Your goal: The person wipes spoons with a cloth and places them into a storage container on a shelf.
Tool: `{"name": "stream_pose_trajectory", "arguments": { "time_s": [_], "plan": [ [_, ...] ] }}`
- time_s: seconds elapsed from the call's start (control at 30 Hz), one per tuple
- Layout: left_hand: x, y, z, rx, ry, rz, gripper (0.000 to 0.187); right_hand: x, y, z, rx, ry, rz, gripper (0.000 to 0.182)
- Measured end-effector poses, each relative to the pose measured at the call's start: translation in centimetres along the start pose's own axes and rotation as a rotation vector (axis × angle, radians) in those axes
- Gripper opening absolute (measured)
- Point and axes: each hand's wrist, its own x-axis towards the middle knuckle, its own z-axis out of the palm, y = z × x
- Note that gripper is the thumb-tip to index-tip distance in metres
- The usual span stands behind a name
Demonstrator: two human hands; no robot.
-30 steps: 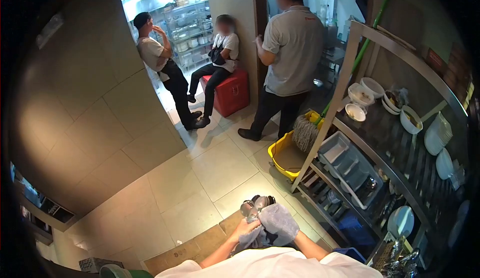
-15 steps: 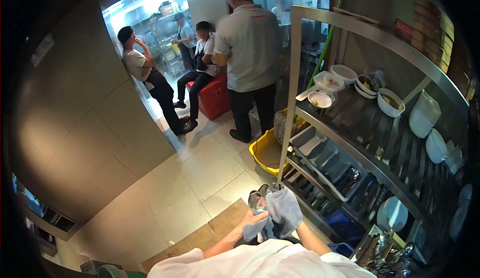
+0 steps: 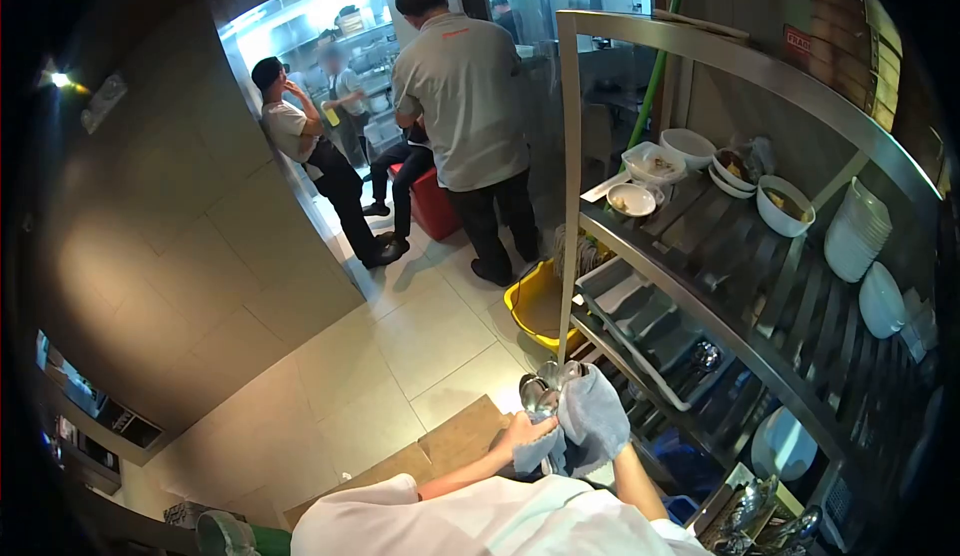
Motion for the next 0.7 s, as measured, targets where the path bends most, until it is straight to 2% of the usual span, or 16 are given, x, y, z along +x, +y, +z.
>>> {"name": "stream_pose_trajectory", "arguments": {
  "time_s": [0.07,0.17,0.23,0.27,0.33,0.37,0.4,0.47,0.5,0.53,0.6,0.63,0.67,0.7],
  "plan": [
    [-0.1,1.3,0.8,-0.005,0.07,0.041,0.028,0.2,0.1,0.1,0.015,-0.001,0.017,0.021],
    [0.2,2.6,0.8,0.025,0.065,-0.017,0.023,1.0,-1.2,-0.2,0.073,0.061,0.061,0.026],
    [1.2,1.7,0.9,0.0,0.049,0.056,0.023,1.6,-3.2,-0.9,0.271,0.145,0.29,0.033],
    [1.1,2.5,0.7,0.0,0.047,0.057,0.023,1.6,-2.6,-0.4,0.271,0.148,0.291,0.033],
    [1.3,5.2,0.4,0.034,-0.027,0.073,0.023,1.9,-0.5,0.7,0.149,0.234,0.029,0.036],
    [1.7,4.7,0.4,0.0,-0.02,0.082,0.023,2.8,-2.1,-0.5,0.645,0.193,0.387,0.038],
    [2.3,3.6,0.3,0.001,-0.032,0.084,0.023,3.3,-2.3,-0.5,0.641,0.205,0.392,0.038],
    [3.3,1.8,-0.4,0.079,-0.007,0.0,0.024,3.9,-2.3,-0.1,0.916,0.282,0.278,0.039],
    [2.9,3.3,-0.5,0.026,0.013,-0.031,0.025,4.2,-1.2,0.7,0.84,0.316,0.173,0.037],
    [3.1,3.9,-0.4,0.035,-0.001,-0.035,0.025,4.3,-0.1,1.3,0.841,0.329,0.184,0.037],
    [3.0,4.9,-0.1,-0.126,0.094,-0.118,0.024,4.2,0.5,1.4,0.965,0.32,0.161,0.044],
    [3.0,5.4,-0.1,-0.144,0.054,-0.149,0.022,4.2,0.9,1.2,0.668,0.4,0.111,0.034],
    [3.1,5.5,0.1,-0.328,-0.044,-0.139,0.022,4.6,1.0,0.3,0.363,0.46,0.087,0.026],
    [3.9,4.0,-0.2,-0.266,-0.13,-0.096,0.021,3.9,0.4,-0.3,0.658,0.369,0.312,0.026]
  ]
}}
